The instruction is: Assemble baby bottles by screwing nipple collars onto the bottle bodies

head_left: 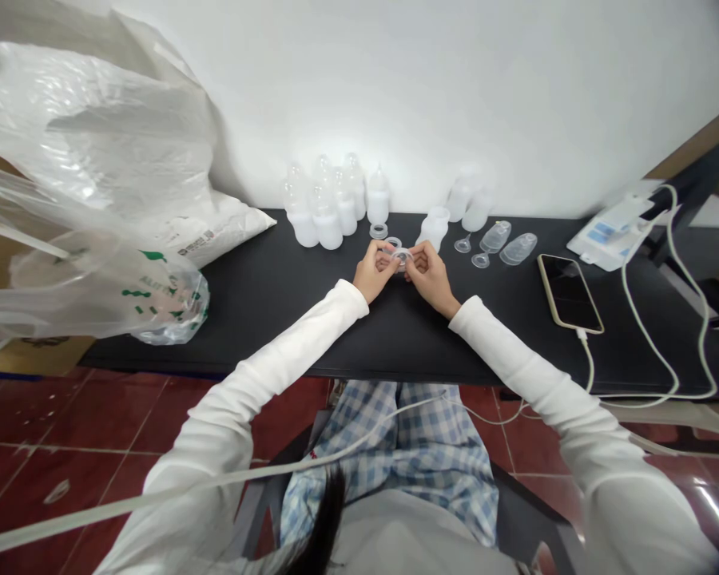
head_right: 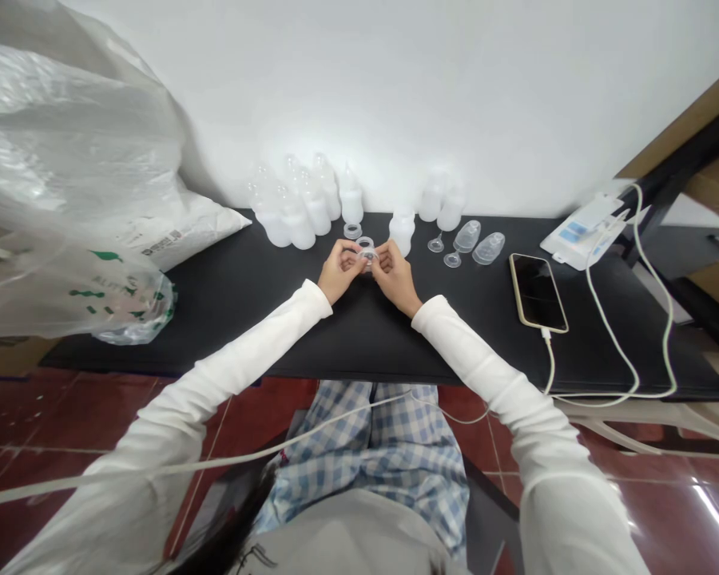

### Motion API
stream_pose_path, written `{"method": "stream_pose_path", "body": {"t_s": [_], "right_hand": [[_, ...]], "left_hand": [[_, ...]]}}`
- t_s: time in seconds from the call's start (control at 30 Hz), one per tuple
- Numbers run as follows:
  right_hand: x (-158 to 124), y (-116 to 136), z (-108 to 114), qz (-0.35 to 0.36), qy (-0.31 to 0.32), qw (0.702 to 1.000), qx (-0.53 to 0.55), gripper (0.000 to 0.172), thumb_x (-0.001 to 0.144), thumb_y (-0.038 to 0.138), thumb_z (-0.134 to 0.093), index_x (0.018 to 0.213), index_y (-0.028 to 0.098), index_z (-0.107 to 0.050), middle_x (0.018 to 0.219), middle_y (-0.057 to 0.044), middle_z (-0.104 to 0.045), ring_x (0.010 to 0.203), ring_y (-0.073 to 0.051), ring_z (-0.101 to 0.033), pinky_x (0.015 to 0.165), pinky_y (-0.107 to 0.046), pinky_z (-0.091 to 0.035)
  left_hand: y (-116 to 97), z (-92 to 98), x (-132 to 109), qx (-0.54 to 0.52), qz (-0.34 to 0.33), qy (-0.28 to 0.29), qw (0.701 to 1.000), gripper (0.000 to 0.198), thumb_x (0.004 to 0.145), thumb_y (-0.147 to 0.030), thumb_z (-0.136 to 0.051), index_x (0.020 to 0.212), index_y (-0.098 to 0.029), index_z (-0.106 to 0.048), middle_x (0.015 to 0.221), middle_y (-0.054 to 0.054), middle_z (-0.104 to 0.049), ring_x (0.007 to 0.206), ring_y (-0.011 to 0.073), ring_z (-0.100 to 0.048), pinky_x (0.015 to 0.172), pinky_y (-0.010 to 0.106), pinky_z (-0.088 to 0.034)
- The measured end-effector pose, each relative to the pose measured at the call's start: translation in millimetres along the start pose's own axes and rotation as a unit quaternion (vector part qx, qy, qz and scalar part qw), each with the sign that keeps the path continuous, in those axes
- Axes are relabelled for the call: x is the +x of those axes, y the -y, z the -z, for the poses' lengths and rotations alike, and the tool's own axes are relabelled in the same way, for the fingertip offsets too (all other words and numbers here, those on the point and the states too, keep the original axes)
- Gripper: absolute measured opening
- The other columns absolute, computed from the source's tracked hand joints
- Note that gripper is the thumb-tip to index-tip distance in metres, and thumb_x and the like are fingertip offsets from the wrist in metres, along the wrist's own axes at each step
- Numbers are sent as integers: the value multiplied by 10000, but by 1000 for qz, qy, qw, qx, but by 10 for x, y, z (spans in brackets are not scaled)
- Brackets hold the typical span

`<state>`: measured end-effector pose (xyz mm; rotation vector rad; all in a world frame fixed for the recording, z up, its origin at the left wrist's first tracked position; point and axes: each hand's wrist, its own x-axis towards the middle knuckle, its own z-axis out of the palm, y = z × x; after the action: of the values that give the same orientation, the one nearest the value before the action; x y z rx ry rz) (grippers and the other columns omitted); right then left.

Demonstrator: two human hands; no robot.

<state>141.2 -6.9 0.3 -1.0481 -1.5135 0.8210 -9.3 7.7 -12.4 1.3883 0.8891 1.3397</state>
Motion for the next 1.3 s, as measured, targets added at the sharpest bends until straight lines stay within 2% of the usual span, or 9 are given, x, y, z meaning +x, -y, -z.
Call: {"method": "stream_pose_path", "body": {"t_s": [0.1, 0.3, 0.53, 0.67, 0.8, 0.93, 1.0, 1.17, 1.3], "right_hand": [[1, -1, 14, -7, -5, 1000, 13, 363, 850, 563, -657, 887, 248, -480, 678, 59, -539, 561, -95, -534, 545, -258, -483], [-18, 18, -25, 14, -18, 1000, 1, 358, 854, 529, -662, 828, 252, -438, 670, 57, -529, 565, -93, -502, 542, -254, -442], [-53, 81, -48, 23, -10, 999, -29, 399, 883, 621, -615, 868, 259, -446, 687, 37, -551, 600, -120, -549, 554, -273, -469], [-44, 89, 20, 24, 27, 999, -22, 470, 884, 714, -570, 939, 257, -479, 715, 28, -575, 609, -128, -573, 584, -291, -506], [23, 38, 107, -12, 4, 999, 51, 568, 875, 820, -453, 987, 264, -482, 679, 37, -553, 537, -129, -542, 512, -295, -491], [71, 66, 204, -24, 80, 995, 46, 566, 821, 787, -591, 957, 238, -610, 717, 23, -588, 534, -105, -483, 487, -270, -444], [79, 108, 249, -5, 94, 995, 29, 544, 822, 756, -622, 904, 220, -664, 791, -6, -644, 563, -102, -483, 513, -273, -447], [154, 140, 366, 55, -21, 998, 2, 545, 838, 767, -591, 846, 224, -633, 885, -47, -695, 606, -121, -517, 546, -295, -463], [279, 96, 513, 95, -149, 984, -6, 522, 875, 758, -546, 849, 238, -570, 881, -44, -676, 557, -110, -485, 507, -288, -441]], "left_hand": [[-9, -5, -5, -7, -1, 13, 1000, 419, 750, -356, -849, 999, -221, -541, 810, -16, -699, 775, 131, -710, 747, 264, -568], [-19, -25, -10, -14, 7, -5, 1000, 367, 734, -241, -830, 956, -225, -539, 735, -50, -661, 678, 95, -654, 693, 230, -527], [-65, -34, -19, 19, -15, -37, 999, 344, 739, -327, -838, 916, -237, -557, 658, -71, -597, 546, 70, -541, 551, 209, -442], [-67, -13, -22, -4, -15, -16, 1000, 418, 729, -449, -849, 947, -239, -560, 682, -61, -617, 557, 85, -584, 571, 232, -495], [-62, -18, -18, -28, -22, 33, 999, 483, 706, -533, -852, 949, -230, -565, 798, -16, -699, 627, 113, -654, 631, 268, -557], [-79, -17, -10, -9, -45, 62, 997, 435, 737, -524, -828, 928, -223, -577, 866, 10, -704, 777, 146, -699, 727, 292, -578], [-77, -16, -5, -8, -53, 62, 997, 418, 742, -496, -830, 939, -221, -585, 958, 27, -698, 822, 145, -701, 762, 295, -578], [-5, -102, 39, 16, -81, 59, 995, 353, 854, -420, -732, 1102, -248, -549, 1128, 65, -667, 941, 173, -706, 904, 371, -580], [91, -333, 196, 139, -134, -6, 981, 519, 832, -358, -761, 1259, -232, -493, 1316, 147, -584, 1213, 267, -618, 1047, 453, -507]]}}
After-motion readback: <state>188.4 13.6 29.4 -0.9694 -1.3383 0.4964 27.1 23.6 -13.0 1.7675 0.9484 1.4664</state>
